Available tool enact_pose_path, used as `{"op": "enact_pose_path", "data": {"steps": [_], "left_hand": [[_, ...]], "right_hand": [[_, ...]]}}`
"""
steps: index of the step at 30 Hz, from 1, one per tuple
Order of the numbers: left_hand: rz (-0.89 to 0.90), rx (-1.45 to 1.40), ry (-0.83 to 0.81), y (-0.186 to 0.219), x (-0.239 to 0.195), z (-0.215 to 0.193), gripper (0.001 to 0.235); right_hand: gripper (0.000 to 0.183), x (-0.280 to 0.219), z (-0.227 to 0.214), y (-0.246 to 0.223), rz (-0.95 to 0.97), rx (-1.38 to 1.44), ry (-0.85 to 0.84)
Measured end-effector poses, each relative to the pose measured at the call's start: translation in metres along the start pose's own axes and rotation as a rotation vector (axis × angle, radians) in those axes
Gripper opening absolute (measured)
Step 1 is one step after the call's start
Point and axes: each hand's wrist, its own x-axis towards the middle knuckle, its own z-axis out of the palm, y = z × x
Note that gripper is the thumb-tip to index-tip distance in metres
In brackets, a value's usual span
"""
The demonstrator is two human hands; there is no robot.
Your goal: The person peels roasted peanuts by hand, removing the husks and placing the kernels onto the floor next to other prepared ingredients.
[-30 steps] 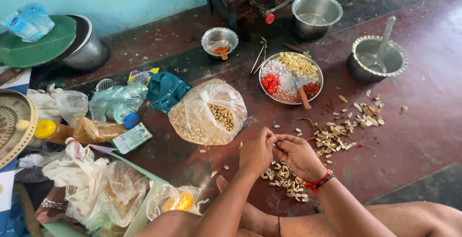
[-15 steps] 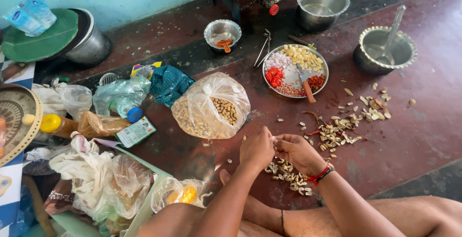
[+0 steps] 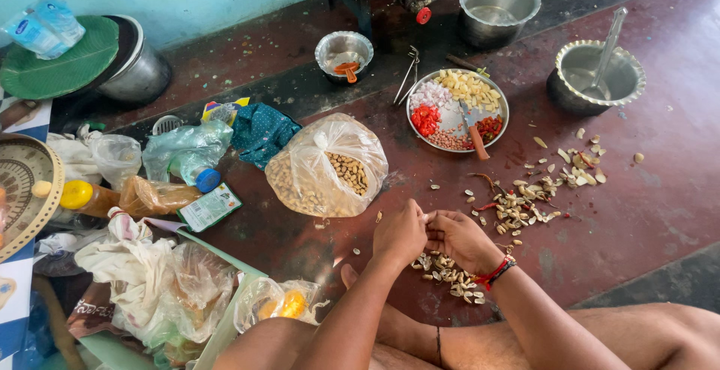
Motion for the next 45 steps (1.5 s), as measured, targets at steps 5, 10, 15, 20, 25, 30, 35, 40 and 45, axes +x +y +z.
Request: {"op": "enact_pose_path", "data": {"steps": [5, 10, 15, 20, 25, 30, 35, 40, 45], "left_hand": [[-0.011, 0.015, -0.018, -0.012, 0.008, 0.013, 0.019], [-0.013, -0.093, -0.145, -0.033, 0.023, 0.036, 0.016], [-0.216, -0.568, -0.314, -0.034, 0.023, 0.048, 0.037], [-0.446, -1.376, -0.462, -0.025, 0.014, 0.038, 0.038], [-0.430, -1.754, -0.352, 0.000, 0.000, 0.026, 0.036], [-0.273, -2.012, 0.036, 0.038, -0.031, -0.009, 0.036], [0.078, -1.838, 0.174, 0.066, -0.069, -0.026, 0.047], [0.327, -1.782, 0.125, 0.082, -0.092, -0.032, 0.054], [0.576, -1.823, 0.383, 0.104, -0.095, -0.029, 0.074]], "right_hand": [[0.018, 0.002, -0.002, 0.000, -0.035, -0.276, 0.069], [0.016, -0.024, 0.007, -0.032, -0.344, -1.603, 0.240], [0.019, -0.065, 0.045, -0.082, -0.402, -1.429, 0.183], [0.017, -0.100, 0.087, -0.108, -0.673, -1.409, -0.008], [0.023, -0.110, 0.090, -0.115, -0.614, -1.301, 0.311], [0.039, -0.113, 0.099, -0.067, -0.296, 0.127, 0.159], [0.029, -0.111, 0.103, -0.026, -0.226, 0.800, -0.038], [0.040, -0.127, 0.111, -0.036, -0.156, 0.850, 0.056], [0.048, -0.137, 0.122, -0.056, -0.106, 0.976, -0.131]]}}
